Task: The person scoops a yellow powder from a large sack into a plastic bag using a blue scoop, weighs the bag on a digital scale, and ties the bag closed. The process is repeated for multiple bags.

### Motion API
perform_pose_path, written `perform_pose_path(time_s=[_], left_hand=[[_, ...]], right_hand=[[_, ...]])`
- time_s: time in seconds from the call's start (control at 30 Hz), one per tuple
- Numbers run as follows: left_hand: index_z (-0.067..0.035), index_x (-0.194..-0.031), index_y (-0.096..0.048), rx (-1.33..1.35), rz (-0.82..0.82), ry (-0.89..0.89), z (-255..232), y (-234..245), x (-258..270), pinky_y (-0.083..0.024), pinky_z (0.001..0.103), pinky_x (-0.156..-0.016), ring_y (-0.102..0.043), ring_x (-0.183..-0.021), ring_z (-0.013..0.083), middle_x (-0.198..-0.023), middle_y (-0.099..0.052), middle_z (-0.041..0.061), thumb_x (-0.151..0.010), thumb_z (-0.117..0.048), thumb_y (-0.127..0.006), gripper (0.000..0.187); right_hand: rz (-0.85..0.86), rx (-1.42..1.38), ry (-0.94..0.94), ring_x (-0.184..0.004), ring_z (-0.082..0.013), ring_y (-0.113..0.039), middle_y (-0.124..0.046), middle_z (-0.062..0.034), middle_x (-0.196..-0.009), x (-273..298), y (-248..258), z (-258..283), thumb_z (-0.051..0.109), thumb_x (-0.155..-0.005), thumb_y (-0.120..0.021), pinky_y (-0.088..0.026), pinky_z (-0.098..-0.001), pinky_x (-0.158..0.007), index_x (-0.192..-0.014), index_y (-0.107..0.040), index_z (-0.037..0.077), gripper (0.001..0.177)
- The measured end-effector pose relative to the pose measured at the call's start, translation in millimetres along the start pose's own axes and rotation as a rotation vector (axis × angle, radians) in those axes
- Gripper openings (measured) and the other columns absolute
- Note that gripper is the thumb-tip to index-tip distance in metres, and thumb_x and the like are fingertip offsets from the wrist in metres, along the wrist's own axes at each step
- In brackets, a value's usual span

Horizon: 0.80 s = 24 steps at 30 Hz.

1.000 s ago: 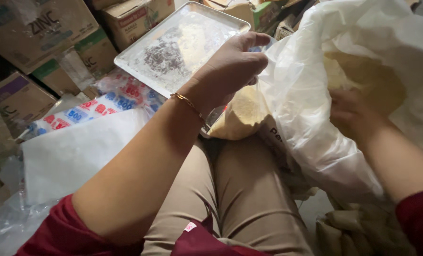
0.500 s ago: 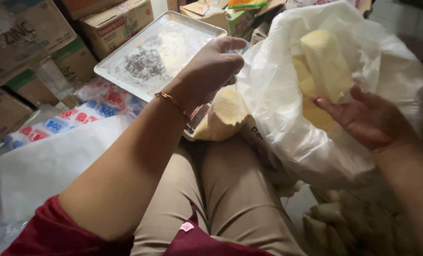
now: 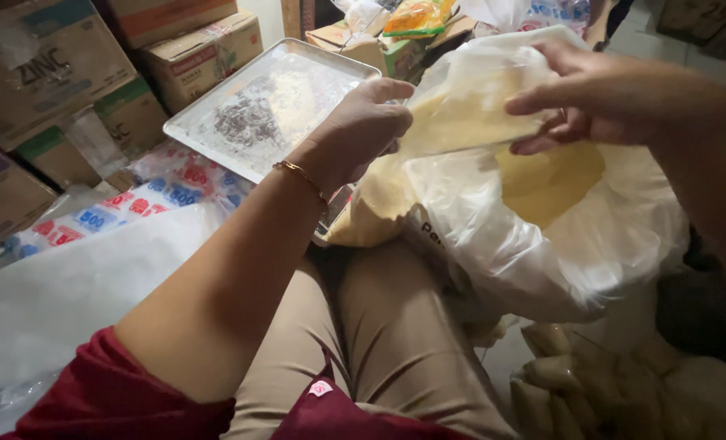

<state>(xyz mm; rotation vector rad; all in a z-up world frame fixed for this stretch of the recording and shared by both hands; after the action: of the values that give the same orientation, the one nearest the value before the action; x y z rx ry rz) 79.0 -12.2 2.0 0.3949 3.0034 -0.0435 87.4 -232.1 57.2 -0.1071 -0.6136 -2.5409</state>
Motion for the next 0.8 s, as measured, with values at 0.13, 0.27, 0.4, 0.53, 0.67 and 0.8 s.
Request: perform_pose_path(time_s=[0.13, 0.27, 0.4, 0.53, 0.67, 0.8], left_hand=[[0.004, -0.139, -0.053, -0.043, -0.034, -0.027, -4, 4, 4, -0.055, 0.029, -0.069, -0.06, -0.077, 0.0133, -0.11, -0.068, 0.013, -0.08, -0.014, -0.062, 0.062], [0.001, -0.139, -0.053, -0.077, -0.043, -0.021, -6, 6, 9, -0.056, 0.028, -0.071, -0.061, -0.078, 0.0133, -0.113, -0.068, 0.01, -0.081, -0.015, -0.06, 0.061], [-0.001, -0.139, -0.055, -0.095, -0.05, 0.005, -6, 9, 12, -0.056, 0.028, -0.072, -0.061, -0.078, 0.0128, -0.112, -0.069, 0.01, -0.081, -0.016, -0.06, 0.06], [0.0, -0.14, -0.055, -0.059, -0.027, 0.019, -3, 10, 13, -0.055, 0.029, -0.07, -0.059, -0.076, 0.0135, -0.107, -0.067, 0.011, -0.081, -0.013, -0.06, 0.061], [0.002, -0.14, -0.054, -0.02, -0.026, 0.0, -2, 11, 13, -0.055, 0.029, -0.07, -0.059, -0.077, 0.0136, -0.105, -0.068, 0.011, -0.08, -0.01, -0.06, 0.061], [0.002, -0.14, -0.055, -0.013, -0.02, -0.012, -1, 9, 12, -0.055, 0.028, -0.07, -0.059, -0.077, 0.0136, -0.107, -0.067, 0.011, -0.082, -0.011, -0.06, 0.06]], right_hand=[[-0.143, 0.428, -0.147, -0.095, -0.0355, -0.075, -0.06, -0.0283, -0.139, -13, 3, 27, 0.034, -0.082, -0.079, -0.062, -0.0416, -0.073, -0.165, -0.025, 0.017, 0.101], [-0.146, 0.668, -0.105, -0.093, -0.0371, -0.077, -0.052, -0.0269, -0.146, -18, -3, 56, 0.039, -0.082, -0.081, -0.064, -0.0424, -0.072, -0.164, -0.022, 0.01, 0.104], [-0.136, 0.676, -0.128, -0.094, -0.0348, -0.076, -0.051, -0.0297, -0.149, -24, 8, 47, 0.041, -0.08, -0.08, -0.063, -0.0405, -0.075, -0.165, -0.018, 0.011, 0.109], [-0.234, 0.433, -0.082, -0.095, -0.0401, -0.073, -0.039, -0.0292, -0.155, -12, 62, 15, 0.038, -0.083, -0.079, -0.061, -0.0424, -0.075, -0.169, -0.006, 0.014, 0.115], [-0.342, 0.157, -0.05, -0.091, -0.0417, -0.072, -0.045, -0.0273, -0.148, 19, 122, -39, 0.037, -0.089, -0.081, -0.064, -0.042, -0.066, -0.167, -0.015, 0.016, 0.104], [-0.57, 0.159, -0.325, -0.082, -0.0385, -0.073, -0.059, -0.0333, -0.134, 37, 136, -115, 0.031, -0.083, -0.081, -0.059, -0.0419, -0.062, -0.16, -0.021, 0.017, 0.099]])
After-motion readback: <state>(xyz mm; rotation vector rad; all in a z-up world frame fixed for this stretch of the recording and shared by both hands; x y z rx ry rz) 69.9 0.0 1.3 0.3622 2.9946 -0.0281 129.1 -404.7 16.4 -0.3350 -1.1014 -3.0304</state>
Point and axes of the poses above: each hand's wrist, its own x-axis away from the middle knuckle, its own y-axis out of the back of the hand, z = x × y, the point moved 10 cm from there along -x, towards the middle knuckle
